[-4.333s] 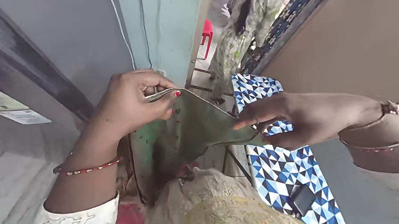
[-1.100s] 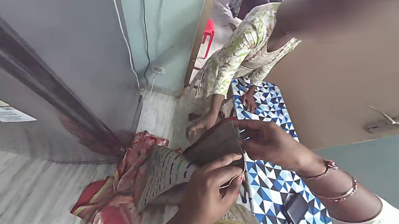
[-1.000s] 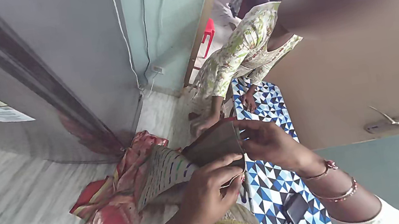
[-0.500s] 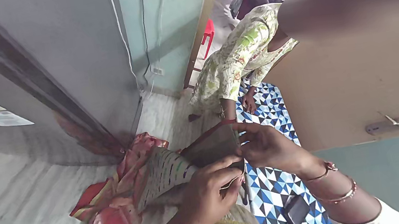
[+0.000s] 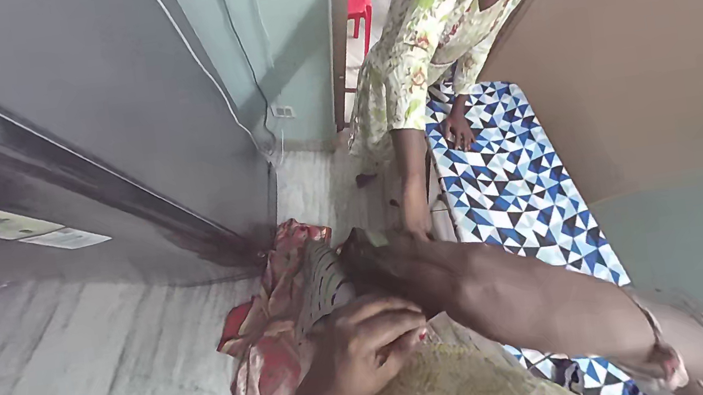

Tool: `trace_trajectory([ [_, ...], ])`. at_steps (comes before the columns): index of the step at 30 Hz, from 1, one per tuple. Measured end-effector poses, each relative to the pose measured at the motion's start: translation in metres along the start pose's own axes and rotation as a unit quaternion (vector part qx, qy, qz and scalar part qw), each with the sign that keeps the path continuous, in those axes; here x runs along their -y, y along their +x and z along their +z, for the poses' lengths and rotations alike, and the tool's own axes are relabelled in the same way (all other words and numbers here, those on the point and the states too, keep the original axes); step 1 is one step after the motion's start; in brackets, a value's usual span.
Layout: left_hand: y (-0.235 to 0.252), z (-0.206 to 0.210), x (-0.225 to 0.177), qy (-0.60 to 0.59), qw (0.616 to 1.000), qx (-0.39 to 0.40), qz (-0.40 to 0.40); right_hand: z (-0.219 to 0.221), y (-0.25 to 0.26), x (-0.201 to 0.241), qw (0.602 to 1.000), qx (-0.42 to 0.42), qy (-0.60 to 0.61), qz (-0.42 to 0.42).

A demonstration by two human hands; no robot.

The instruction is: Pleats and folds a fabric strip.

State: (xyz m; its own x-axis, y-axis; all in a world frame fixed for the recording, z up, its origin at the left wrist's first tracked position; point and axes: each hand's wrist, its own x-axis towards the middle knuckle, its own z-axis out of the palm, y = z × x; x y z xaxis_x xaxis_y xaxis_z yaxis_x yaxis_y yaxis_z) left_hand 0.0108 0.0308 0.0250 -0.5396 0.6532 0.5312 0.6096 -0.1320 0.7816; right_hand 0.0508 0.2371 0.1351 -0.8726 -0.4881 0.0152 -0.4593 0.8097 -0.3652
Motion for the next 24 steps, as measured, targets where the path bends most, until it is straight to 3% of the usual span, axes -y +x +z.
trace_trajectory([
  [6, -0.029, -0.004, -0.008, 0.032, 0.997, 0.071, 0.007, 0.039, -0.035, 0.03, 0.999, 0.004, 0.013, -0.034],
  [10, -0.034, -0.002, -0.014, 0.005, 0.993, 0.116, -0.002, 0.033, -0.046, 0.034, 0.993, 0.089, 0.072, -0.015],
  [14, -0.037, 0.001, -0.011, -0.029, 0.989, 0.145, -0.008, 0.044, -0.06, 0.023, 0.994, 0.048, 0.088, -0.049],
  [20, -0.035, -0.005, 0.0, -0.067, 0.973, 0.182, -0.126, 0.039, -0.081, -0.001, 0.983, 0.067, 0.158, -0.071],
  [24, -0.016, 0.007, 0.002, -0.082, 0.968, 0.201, -0.123, 0.036, -0.094, -0.025, 0.968, 0.052, 0.23, -0.082],
])
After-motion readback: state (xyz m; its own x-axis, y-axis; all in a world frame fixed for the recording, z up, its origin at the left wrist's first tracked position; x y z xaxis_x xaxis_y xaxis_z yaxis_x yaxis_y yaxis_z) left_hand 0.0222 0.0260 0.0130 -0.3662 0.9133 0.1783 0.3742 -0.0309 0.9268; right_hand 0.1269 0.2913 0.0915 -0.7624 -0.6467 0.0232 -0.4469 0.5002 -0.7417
